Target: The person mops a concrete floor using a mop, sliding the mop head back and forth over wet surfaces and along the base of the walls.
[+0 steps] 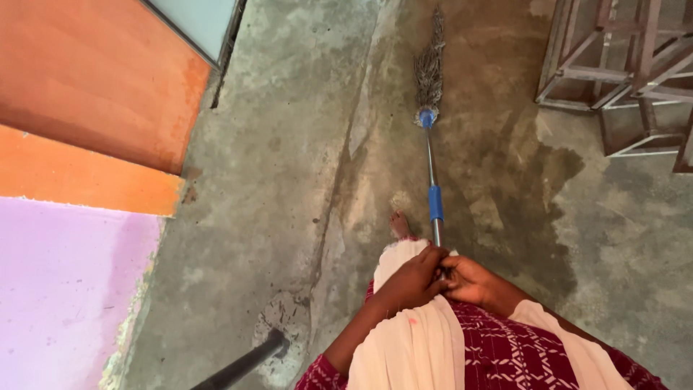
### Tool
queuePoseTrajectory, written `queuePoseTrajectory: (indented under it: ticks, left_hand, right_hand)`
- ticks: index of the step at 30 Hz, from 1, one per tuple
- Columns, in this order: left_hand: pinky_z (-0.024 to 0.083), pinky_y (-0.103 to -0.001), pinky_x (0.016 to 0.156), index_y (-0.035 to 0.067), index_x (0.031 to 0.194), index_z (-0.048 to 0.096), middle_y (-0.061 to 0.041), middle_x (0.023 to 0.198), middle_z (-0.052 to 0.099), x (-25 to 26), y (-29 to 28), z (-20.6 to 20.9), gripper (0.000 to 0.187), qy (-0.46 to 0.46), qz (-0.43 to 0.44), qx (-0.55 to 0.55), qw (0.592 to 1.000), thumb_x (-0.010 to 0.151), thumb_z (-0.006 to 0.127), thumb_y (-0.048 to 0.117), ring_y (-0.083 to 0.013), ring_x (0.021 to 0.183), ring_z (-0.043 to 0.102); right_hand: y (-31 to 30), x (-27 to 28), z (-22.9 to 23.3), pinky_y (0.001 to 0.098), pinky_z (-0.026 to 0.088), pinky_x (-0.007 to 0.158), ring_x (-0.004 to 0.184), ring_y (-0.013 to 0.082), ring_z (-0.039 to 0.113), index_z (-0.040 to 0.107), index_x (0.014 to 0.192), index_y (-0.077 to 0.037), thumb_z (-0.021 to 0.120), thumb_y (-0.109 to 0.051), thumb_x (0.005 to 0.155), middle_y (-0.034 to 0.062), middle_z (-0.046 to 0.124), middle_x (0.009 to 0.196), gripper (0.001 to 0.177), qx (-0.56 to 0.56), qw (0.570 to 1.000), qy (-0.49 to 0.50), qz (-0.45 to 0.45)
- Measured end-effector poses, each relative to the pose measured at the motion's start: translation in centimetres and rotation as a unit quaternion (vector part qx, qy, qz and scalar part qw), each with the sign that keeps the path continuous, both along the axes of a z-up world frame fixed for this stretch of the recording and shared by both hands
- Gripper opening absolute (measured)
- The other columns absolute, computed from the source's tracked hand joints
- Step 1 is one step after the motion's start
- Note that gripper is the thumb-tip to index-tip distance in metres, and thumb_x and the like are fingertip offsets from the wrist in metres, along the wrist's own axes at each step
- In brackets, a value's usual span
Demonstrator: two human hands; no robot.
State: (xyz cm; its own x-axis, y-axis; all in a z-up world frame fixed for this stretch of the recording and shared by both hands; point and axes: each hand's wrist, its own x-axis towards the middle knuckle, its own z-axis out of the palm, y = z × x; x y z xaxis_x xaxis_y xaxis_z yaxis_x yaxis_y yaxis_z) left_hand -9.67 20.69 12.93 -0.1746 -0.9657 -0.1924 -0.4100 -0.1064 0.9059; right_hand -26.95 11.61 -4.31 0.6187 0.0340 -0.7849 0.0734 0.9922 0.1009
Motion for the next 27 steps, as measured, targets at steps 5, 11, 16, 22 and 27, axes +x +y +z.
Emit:
queuePoseTrajectory:
  ticks: [5, 11, 16, 22, 27]
  left_hand:
    - [0.052, -0.041, 0.097, 0.003, 0.138, 0.049, -0.016, 0.138, 0.052, -0.8, -1.1, -1.4, 0.047, 0.013, -0.007, -0.029, 0.999, 0.097, 0.067, 0.017, -0.0349, 0.118, 0.061]
    - [0.051, -0.043, 0.099, 0.003, 0.141, 0.047, -0.017, 0.143, 0.05, 2.0, -5.3, -5.6, 0.051, -0.004, -0.032, -0.036, 0.999, 0.095, 0.068, 0.016, -0.0383, 0.124, 0.059]
    - [0.048, -0.045, 0.103, 0.004, 0.141, 0.047, -0.02, 0.143, 0.049, 5.1, -12.7, -12.7, 0.06, -0.039, -0.029, -0.09, 0.995, 0.088, 0.071, 0.012, -0.0418, 0.129, 0.055]
    - [0.051, -0.042, 0.098, 0.008, 0.137, 0.049, -0.019, 0.133, 0.053, 9.8, -21.8, -19.3, 0.048, 0.031, -0.009, -0.062, 0.998, 0.095, 0.07, 0.018, -0.0357, 0.116, 0.062]
    - [0.052, -0.043, 0.093, 0.009, 0.136, 0.051, -0.015, 0.127, 0.059, 9.8, -23.4, -17.1, 0.048, -0.024, 0.009, -0.081, 0.996, 0.095, 0.071, 0.026, -0.0352, 0.109, 0.065]
  right_hand:
    - [-0.9, -1.3, -5.1, 0.0305, 0.041, 0.051, 0.054, 0.0179, 0.044, 0.052, 0.094, -0.007, 0.052, -0.009, 0.092, 0.0063, 0.051, 0.072, 0.003, -0.014, 1.0, 0.012, -0.013]
    - [-5.5, 1.5, -7.8, 0.0306, 0.037, 0.044, 0.051, 0.0194, 0.046, 0.056, 0.092, -0.008, 0.053, -0.012, 0.092, 0.0066, 0.054, 0.069, 0.005, -0.036, 0.999, 0.009, -0.006]
    - [-12.9, 7.0, -9.2, 0.0305, 0.04, 0.044, 0.056, 0.0194, 0.053, 0.06, 0.095, -0.016, 0.048, -0.019, 0.094, 0.0032, 0.061, 0.076, 0.013, -0.048, 0.997, 0.055, -0.014]
    - [-22.0, 14.4, -8.0, 0.0295, 0.042, 0.045, 0.056, 0.0182, 0.051, 0.058, 0.096, -0.019, 0.048, -0.022, 0.097, 0.0023, 0.058, 0.077, 0.011, -0.093, 0.99, 0.107, -0.019]
    - [-23.7, 14.1, -7.5, 0.0201, 0.028, 0.035, 0.053, 0.0111, 0.049, 0.059, 0.101, -0.019, 0.047, -0.018, 0.096, 0.0009, 0.061, 0.077, 0.013, -0.092, 0.99, 0.059, -0.089]
